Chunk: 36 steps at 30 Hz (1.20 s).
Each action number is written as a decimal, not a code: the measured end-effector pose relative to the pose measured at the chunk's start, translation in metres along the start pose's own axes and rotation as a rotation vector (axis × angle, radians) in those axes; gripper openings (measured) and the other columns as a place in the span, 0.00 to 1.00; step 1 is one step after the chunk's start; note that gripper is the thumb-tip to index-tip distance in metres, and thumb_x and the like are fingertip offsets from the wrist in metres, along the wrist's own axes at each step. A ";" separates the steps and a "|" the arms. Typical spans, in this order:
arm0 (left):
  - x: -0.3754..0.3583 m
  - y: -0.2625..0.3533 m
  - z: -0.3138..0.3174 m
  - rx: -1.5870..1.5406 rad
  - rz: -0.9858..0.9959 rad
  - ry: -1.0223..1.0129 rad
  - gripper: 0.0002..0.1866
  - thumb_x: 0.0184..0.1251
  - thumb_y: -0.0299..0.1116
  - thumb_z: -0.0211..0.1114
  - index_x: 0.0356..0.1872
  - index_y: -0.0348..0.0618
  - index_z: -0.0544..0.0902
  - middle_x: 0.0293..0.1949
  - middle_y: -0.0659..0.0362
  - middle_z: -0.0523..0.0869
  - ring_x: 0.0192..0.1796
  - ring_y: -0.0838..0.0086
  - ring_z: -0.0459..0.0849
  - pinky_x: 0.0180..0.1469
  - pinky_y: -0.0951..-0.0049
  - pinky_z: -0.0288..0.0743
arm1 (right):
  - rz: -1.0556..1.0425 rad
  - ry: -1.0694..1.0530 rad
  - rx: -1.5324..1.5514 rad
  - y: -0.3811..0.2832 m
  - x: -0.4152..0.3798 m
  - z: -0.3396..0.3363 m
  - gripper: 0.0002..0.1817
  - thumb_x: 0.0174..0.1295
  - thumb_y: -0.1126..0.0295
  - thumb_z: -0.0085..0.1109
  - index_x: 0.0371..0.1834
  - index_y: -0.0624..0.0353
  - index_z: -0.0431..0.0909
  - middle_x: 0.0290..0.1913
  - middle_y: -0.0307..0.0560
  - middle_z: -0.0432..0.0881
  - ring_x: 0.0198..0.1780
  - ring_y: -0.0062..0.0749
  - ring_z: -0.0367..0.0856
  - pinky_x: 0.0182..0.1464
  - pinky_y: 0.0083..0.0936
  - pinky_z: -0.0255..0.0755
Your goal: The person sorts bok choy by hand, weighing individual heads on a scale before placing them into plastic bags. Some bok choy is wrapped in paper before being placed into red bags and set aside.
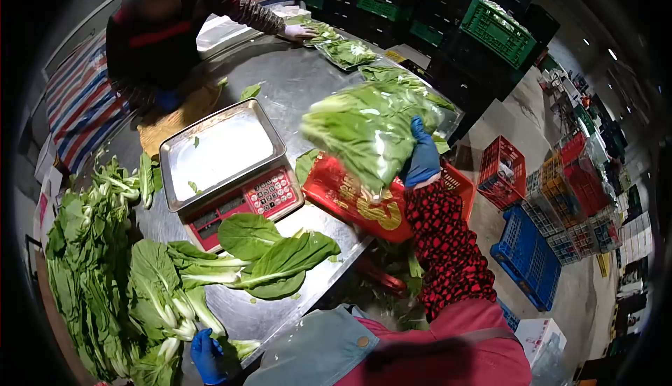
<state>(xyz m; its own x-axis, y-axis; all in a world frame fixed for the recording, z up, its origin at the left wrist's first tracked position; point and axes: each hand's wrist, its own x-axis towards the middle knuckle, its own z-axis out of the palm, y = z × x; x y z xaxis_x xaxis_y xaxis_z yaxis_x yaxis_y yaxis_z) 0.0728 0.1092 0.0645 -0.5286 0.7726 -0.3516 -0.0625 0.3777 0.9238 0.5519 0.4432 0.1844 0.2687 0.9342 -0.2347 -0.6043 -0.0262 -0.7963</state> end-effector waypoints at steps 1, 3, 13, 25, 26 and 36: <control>0.003 0.004 0.002 0.000 0.003 0.001 0.07 0.66 0.32 0.58 0.39 0.42 0.80 0.20 0.65 0.73 0.18 0.83 0.69 0.21 0.83 0.62 | -0.025 -0.014 0.022 -0.007 0.045 -0.023 0.29 0.62 0.53 0.59 0.62 0.58 0.68 0.52 0.49 0.79 0.51 0.41 0.78 0.55 0.43 0.72; 0.012 0.010 0.006 0.055 0.056 -0.024 0.07 0.66 0.32 0.58 0.39 0.41 0.80 0.19 0.65 0.73 0.18 0.82 0.69 0.21 0.82 0.61 | -0.191 -0.207 0.294 -0.044 0.055 0.005 0.27 0.64 0.56 0.58 0.61 0.58 0.68 0.54 0.48 0.78 0.55 0.42 0.76 0.60 0.43 0.69; 0.034 0.033 0.042 0.163 0.051 -0.110 0.08 0.68 0.30 0.57 0.42 0.37 0.81 0.25 0.65 0.77 0.26 0.84 0.73 0.30 0.82 0.68 | 0.141 0.366 0.123 -0.077 0.184 -0.110 0.35 0.59 0.46 0.59 0.61 0.62 0.68 0.63 0.55 0.70 0.62 0.47 0.68 0.66 0.39 0.62; 0.010 -0.004 0.001 0.521 0.318 0.085 0.10 0.64 0.35 0.60 0.38 0.39 0.82 0.31 0.48 0.84 0.32 0.58 0.85 0.35 0.67 0.76 | 0.122 -1.228 -1.002 0.216 -0.136 0.099 0.10 0.61 0.69 0.59 0.41 0.63 0.80 0.35 0.46 0.83 0.36 0.28 0.81 0.42 0.22 0.74; 0.015 -0.012 -0.007 0.497 0.285 0.191 0.10 0.63 0.36 0.60 0.38 0.40 0.82 0.31 0.47 0.84 0.32 0.57 0.84 0.35 0.66 0.76 | -0.065 -1.358 -1.025 0.232 -0.157 0.108 0.10 0.59 0.68 0.61 0.39 0.62 0.80 0.34 0.50 0.82 0.34 0.35 0.82 0.39 0.26 0.74; 0.093 0.001 -0.057 0.914 0.342 0.514 0.27 0.51 0.45 0.69 0.47 0.39 0.72 0.35 0.46 0.79 0.39 0.51 0.81 0.40 0.56 0.75 | -0.502 -1.435 -1.280 0.367 -0.260 0.190 0.30 0.51 0.53 0.68 0.51 0.60 0.71 0.46 0.58 0.79 0.43 0.49 0.81 0.43 0.40 0.75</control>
<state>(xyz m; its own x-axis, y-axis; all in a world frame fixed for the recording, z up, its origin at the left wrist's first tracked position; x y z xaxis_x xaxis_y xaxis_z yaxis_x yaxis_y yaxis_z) -0.0249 0.1524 0.0410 -0.7010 0.6840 0.2020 0.6918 0.5834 0.4255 0.1179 0.2583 0.0584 -0.8742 0.4712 0.1174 0.2892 0.6993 -0.6537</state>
